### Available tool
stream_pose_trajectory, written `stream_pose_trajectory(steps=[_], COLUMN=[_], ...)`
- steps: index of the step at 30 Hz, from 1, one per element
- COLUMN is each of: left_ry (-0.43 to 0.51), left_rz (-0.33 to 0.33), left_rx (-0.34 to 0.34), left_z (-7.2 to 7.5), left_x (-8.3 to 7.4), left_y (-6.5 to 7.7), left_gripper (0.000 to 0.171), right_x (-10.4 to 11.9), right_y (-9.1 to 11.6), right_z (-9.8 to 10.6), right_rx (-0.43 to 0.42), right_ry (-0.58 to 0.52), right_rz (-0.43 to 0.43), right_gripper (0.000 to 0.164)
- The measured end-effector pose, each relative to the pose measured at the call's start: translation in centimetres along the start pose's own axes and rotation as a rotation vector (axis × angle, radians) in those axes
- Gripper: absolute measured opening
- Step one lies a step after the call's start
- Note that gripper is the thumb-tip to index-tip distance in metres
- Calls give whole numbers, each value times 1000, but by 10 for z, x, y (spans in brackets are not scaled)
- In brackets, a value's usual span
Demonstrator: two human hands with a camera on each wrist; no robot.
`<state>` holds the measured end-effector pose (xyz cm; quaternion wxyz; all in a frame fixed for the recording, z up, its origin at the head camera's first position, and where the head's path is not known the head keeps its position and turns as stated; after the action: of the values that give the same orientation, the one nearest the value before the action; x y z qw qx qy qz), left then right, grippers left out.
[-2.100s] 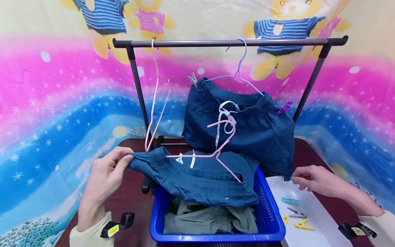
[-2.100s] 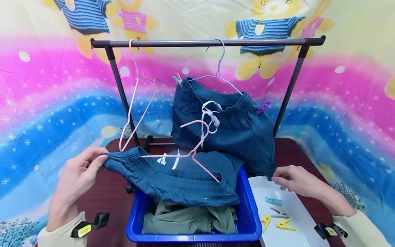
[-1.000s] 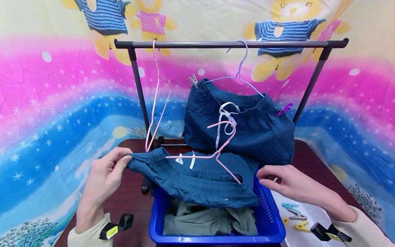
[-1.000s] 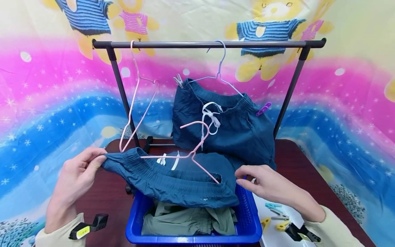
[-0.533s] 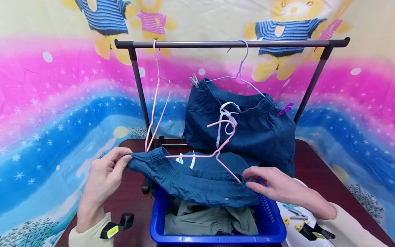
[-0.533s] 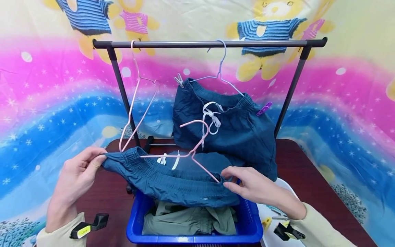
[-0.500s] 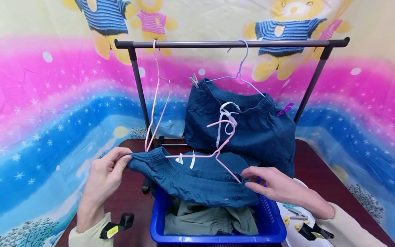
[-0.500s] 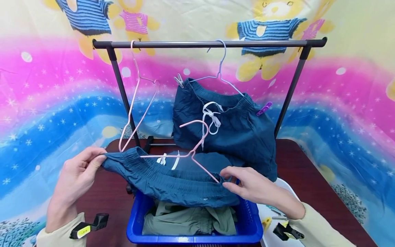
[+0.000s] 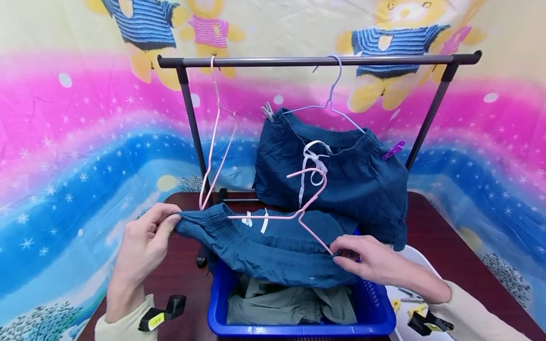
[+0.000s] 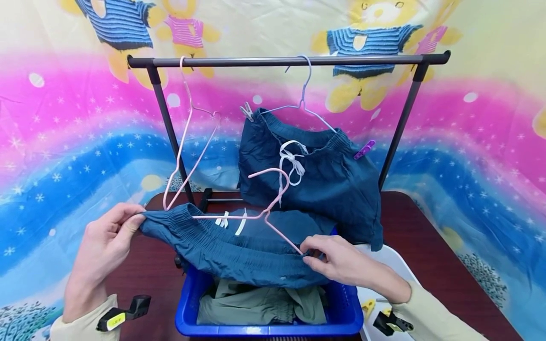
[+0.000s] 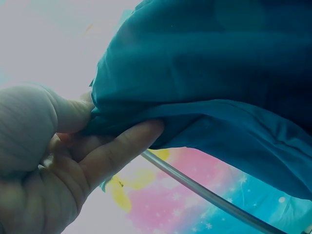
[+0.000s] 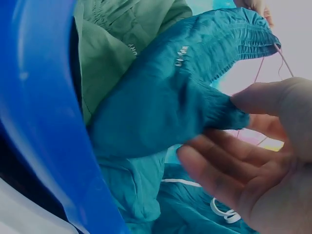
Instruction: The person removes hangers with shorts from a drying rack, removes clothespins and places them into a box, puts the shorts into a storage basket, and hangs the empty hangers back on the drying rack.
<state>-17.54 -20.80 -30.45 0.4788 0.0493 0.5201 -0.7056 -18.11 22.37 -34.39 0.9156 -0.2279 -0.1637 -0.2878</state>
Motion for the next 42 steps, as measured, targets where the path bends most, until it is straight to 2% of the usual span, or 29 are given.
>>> stream_pose_trajectory(steps=[4, 8, 11, 15, 19, 29, 36, 42], left_ry=[19, 45, 19, -22, -45, -100, -116, -110], left_rz=[-9, 25, 67, 86, 79, 54, 32, 5], left_rx=[6, 27, 87, 197, 260, 392, 417, 444], left_z=[-1, -2, -1, -1, -2, -9, -13, -18], left_x=[4, 6, 5, 2, 0, -6, -10, -12], left_y=[0, -1, 0, -1, 0, 5, 4, 3], left_gripper=[22, 22, 21, 19, 19, 20, 21, 21], right_x=[5, 10, 13, 17, 22, 26, 30, 31], right_y=[0, -1, -1, 0, 0, -5, -8, -11], right_z=[5, 14, 20, 27, 32, 39, 42, 42], right_rx=[-66, -184, -260, -310, -327, -312, -309, -264], right_ry=[47, 115, 153, 194, 231, 260, 266, 277], right_rz=[-44, -6, 35, 32, 31, 126, 178, 165], right_gripper=[15, 22, 28, 31, 32, 36, 40, 38])
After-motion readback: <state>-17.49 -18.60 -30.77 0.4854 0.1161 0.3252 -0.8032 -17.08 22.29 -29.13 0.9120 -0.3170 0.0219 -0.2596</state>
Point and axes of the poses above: each hand's wrist, its own y-axis away from the middle knuckle, its own z-axis out of the back of the hand, x = y × z, the point moved 2 cm from there along -y, towards the middle knuckle, and after that the axes turned 8 degrees about z, right-handed, at the moved point
